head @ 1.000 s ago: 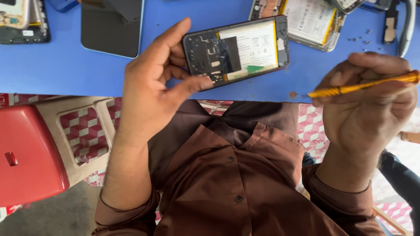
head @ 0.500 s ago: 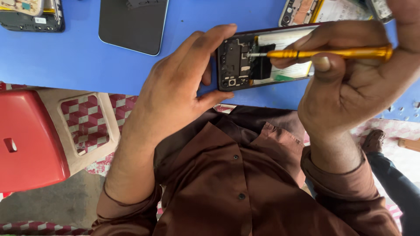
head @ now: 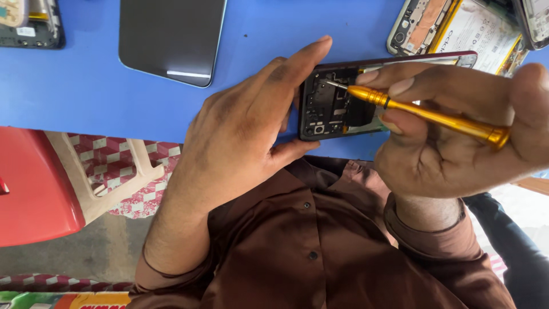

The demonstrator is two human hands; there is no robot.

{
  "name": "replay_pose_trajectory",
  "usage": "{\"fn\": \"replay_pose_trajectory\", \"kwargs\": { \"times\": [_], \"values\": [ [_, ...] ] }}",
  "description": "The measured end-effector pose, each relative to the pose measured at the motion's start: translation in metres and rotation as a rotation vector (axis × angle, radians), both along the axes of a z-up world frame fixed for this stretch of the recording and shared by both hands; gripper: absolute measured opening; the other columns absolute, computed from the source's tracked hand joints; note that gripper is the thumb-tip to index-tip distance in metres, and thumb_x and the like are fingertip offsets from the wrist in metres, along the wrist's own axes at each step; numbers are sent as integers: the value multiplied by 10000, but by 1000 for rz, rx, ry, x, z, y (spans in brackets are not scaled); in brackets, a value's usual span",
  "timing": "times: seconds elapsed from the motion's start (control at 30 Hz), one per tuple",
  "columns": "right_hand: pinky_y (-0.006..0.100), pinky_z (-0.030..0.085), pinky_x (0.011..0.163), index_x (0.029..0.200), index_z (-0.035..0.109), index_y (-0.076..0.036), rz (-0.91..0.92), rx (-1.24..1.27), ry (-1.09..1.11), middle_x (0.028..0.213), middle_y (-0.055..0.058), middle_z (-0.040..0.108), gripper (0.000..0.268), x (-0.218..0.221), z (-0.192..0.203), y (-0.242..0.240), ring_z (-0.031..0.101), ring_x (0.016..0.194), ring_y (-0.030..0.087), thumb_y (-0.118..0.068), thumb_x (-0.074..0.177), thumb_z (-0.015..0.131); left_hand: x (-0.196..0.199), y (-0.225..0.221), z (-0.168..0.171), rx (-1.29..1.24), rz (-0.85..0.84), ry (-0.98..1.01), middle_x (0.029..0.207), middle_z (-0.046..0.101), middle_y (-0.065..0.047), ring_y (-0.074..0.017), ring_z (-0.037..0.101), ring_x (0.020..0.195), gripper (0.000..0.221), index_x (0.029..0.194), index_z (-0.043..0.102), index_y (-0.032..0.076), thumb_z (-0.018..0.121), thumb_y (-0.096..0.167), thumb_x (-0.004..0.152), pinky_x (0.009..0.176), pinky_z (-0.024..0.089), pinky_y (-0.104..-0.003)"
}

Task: The person uses a screwdriver to remove screws from a smartphone's internal frame and then uses a prying tool to lift the battery. The device remains open on the workbench with the battery partially exposed.

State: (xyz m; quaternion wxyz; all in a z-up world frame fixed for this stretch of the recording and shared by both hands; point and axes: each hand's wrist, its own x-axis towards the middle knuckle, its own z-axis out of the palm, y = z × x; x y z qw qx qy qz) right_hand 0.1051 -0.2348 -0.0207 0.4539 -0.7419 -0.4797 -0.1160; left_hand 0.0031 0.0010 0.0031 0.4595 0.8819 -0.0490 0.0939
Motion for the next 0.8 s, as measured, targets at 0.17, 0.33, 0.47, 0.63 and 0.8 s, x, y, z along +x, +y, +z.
{"fn": "replay_pose_trajectory", "kwargs": {
  "times": [0.17,0.33,0.47,0.63,0.8],
  "values": [
    [388,713,809,1614,-26,-149,126,-136,-141,1237,230,619,761,13,6,-5,799,1011,419,72,1069,457,4,0,1,-5,-11,-26,1132,649,-48,-220,671,927,966,1502,402,118,954,233,717,807,566,-376],
    [371,707,819,1617,51,-166,14,-36,-75,1237,184,628,686,-5,3,11,824,1011,381,42,1105,457,1,1,-5,-2,-27,-26,1114,661,-65,-227,680,903,926,1460,425,96,950,262,717,774,567,-378],
    [362,691,774,1414,387,-16,-41,-78,-68,1109,184,648,312,-9,10,22,807,910,365,20,1111,451,0,4,-7,0,-31,-77,1195,651,-73,-247,688,971,920,1481,405,94,939,278,755,816,569,-380],
    [331,621,814,1199,490,85,-76,-225,84,1071,216,684,85,-18,22,21,751,946,313,20,1157,457,-2,7,-12,-8,-19,-115,1248,644,-82,-272,692,1023,920,1488,399,89,938,284,769,868,573,-393],
    [354,669,946,1260,560,59,0,-35,245,1098,207,662,123,-24,16,29,731,1043,274,-21,1193,496,-5,9,-16,18,-13,-114,1232,652,-110,-288,702,1000,954,1477,398,78,953,295,732,851,577,-397]
  ]
}}
